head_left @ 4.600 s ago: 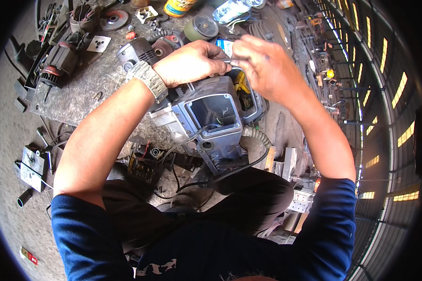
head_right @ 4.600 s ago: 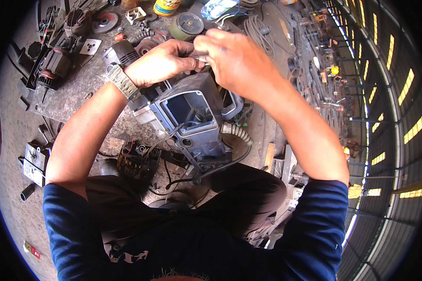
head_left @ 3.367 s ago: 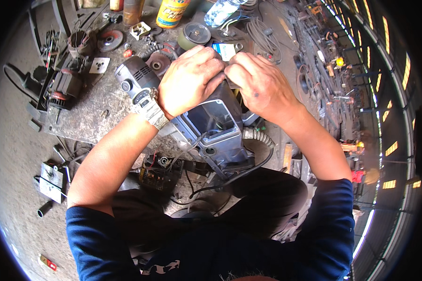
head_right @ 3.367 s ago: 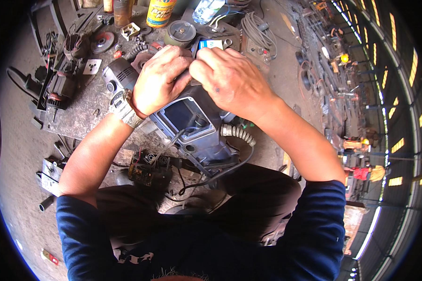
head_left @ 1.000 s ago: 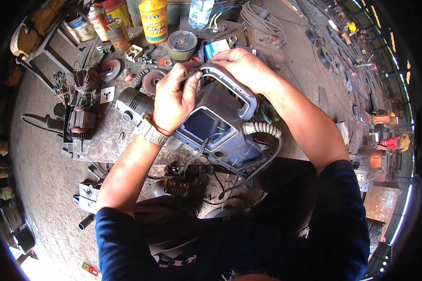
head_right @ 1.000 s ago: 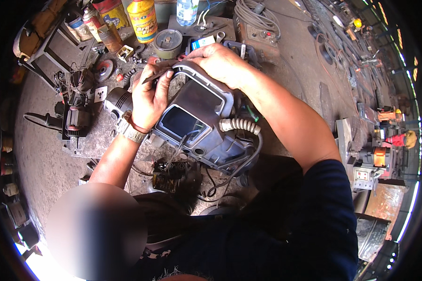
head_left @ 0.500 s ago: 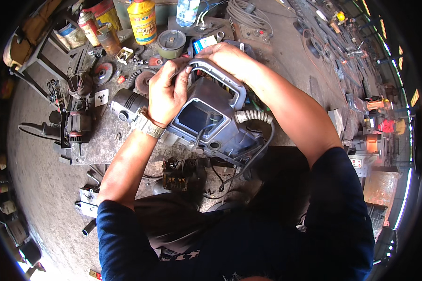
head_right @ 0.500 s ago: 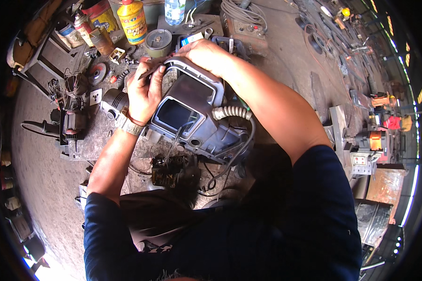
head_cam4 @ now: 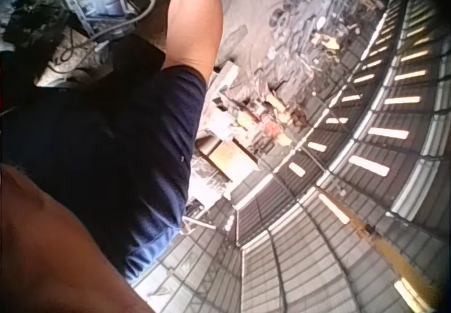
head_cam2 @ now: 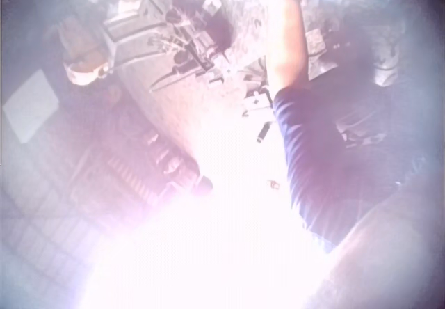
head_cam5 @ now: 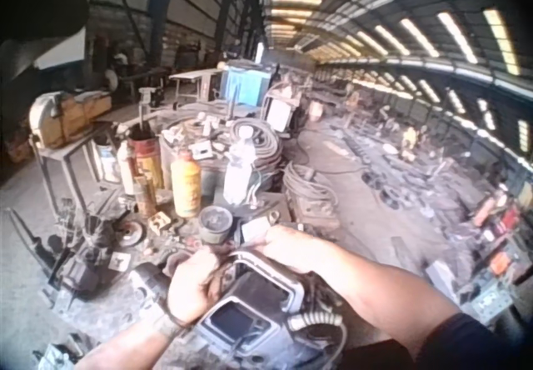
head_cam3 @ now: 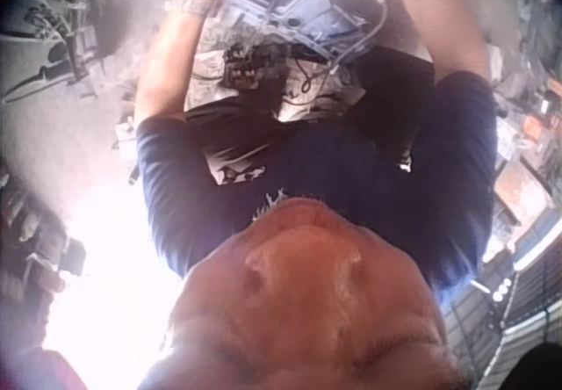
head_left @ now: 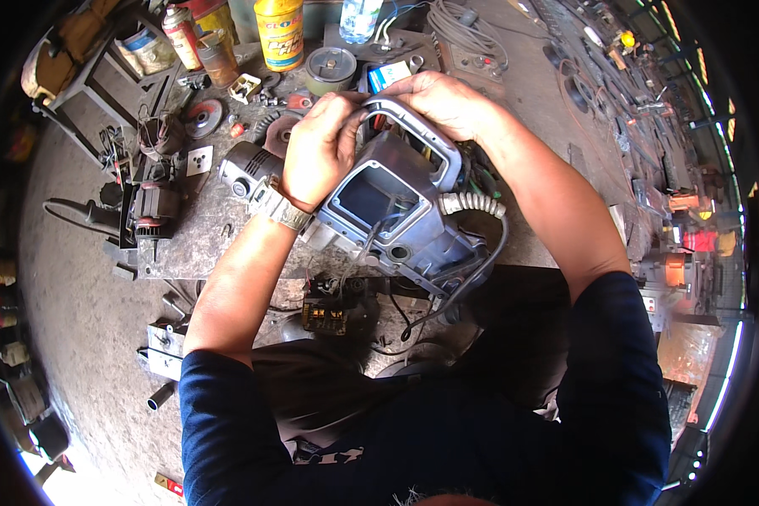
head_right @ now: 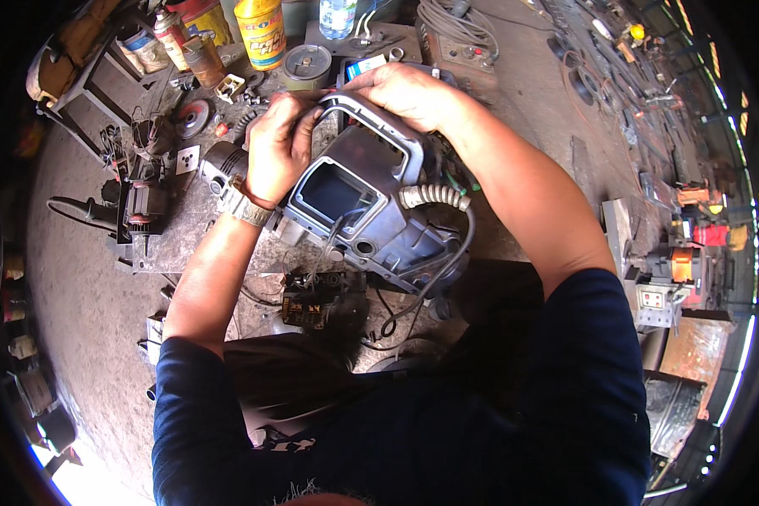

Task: The person sits on the floor and works on a handheld power tool, repeatedly inserting and removing a small metal piece from the tool's housing. The person also briefly uses a hammer to tap a component before continuing to adjust the metal piece by hand.

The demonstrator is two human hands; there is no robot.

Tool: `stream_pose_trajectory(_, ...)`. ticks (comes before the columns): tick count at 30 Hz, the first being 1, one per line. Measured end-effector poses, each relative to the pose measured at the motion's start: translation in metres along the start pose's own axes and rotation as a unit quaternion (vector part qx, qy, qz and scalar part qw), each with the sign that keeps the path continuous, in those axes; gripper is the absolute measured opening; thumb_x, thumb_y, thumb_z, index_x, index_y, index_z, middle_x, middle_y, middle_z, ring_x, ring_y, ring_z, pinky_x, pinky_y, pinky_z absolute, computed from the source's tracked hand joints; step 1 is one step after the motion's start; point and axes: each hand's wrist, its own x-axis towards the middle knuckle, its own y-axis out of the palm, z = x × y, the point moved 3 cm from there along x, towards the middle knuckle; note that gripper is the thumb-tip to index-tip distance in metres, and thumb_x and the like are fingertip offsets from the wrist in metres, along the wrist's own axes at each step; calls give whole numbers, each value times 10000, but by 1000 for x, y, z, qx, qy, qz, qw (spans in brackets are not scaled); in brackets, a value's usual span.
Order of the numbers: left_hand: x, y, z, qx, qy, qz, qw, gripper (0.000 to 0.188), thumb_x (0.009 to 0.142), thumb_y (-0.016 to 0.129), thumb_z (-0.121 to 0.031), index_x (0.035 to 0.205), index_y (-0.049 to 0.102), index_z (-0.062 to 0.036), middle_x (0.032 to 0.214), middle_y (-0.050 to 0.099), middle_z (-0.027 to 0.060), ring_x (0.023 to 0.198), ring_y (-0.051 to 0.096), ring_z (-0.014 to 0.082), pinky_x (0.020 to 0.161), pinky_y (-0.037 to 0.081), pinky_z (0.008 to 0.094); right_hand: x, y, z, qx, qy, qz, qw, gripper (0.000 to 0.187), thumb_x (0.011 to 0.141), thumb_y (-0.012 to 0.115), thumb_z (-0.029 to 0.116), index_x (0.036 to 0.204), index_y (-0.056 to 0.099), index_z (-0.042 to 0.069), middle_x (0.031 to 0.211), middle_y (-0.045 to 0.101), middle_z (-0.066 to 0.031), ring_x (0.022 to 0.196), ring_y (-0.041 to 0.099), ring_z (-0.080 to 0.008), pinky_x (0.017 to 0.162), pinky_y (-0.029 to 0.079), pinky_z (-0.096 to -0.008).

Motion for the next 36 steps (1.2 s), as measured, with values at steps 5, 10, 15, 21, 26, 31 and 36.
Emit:
stream_pose_trajectory(5, -4, -4, 4, 46, 29, 44, 998, 292, 814, 651, 95, 1083, 650, -21, 1228, 698, 153, 1059, 714, 390, 886, 597, 418, -2, 4, 4, -6, -9, 11, 1000, 284, 1044, 596, 43, 1279, 748, -1, 975, 788, -65, 774, 709, -107, 686, 586, -242)
stream_pose_trajectory(10, -2, -4, -8, 75, 68, 2, 995, 205, 864, 733, 71, 1038, 666, -13, 1152, 717, 139, 961, 734, 369, 781, 611, 416, -5, 8, 5, 5, -25, 4, 1000, 308, 1043, 580, 36, 1308, 728, -13, 1037, 790, -91, 857, 724, -118, 769, 599, -259)
stream_pose_trajectory(15, -1, -1, -3, 70, 56, -6, 996, 180, 892, 726, 78, 1033, 654, -8, 1126, 723, 156, 954, 741, 360, 798, 604, 406, -1, 5, 14, -69, -7, 5, 998, 287, 1048, 618, 58, 1305, 720, -21, 1055, 795, -92, 911, 740, -134, 812, 612, -273)
stream_pose_trajectory(21, -6, 4, 6, 29, 43, -14, 999, 153, 924, 724, 76, 1029, 647, -4, 1087, 751, 155, 957, 749, 347, 818, 599, 394, -5, 11, 24, -170, -13, -51, 984, 249, 1054, 685, 159, 1221, 760, -10, 982, 798, -81, 823, 722, -107, 697, 587, -257)
stream_pose_trajectory(26, -7, 6, 4, 25, 51, -34, 998, 165, 914, 730, 86, 1025, 652, -9, 1085, 759, 148, 938, 758, 333, 806, 601, 389, 8, 9, 4, -89, 17, -82, 993, 206, 1044, 693, 174, 1141, 795, 23, 907, 792, -58, 774, 714, -101, 685, 578, -263)
stream_pose_trajectory(31, -10, 8, 5, 18, 36, -39, 998, 144, 919, 735, 69, 1010, 659, -12, 1085, 770, 158, 904, 765, 326, 776, 604, 386, 11, 9, 4, -119, 14, -84, 989, 218, 1053, 669, 190, 1120, 800, 29, 916, 792, -58, 766, 709, -104, 683, 571, -260)
stream_pose_trajectory(36, -10, 11, 7, 7, -1, -28, 1000, 89, 976, 705, 15, 1058, 686, -13, 1090, 785, 136, 895, 779, 298, 779, 601, 356, -5, 9, 7, -88, 23, -87, 992, 245, 1037, 691, 178, 1178, 782, -1, 952, 784, -68, 785, 708, -104, 675, 581, -255)
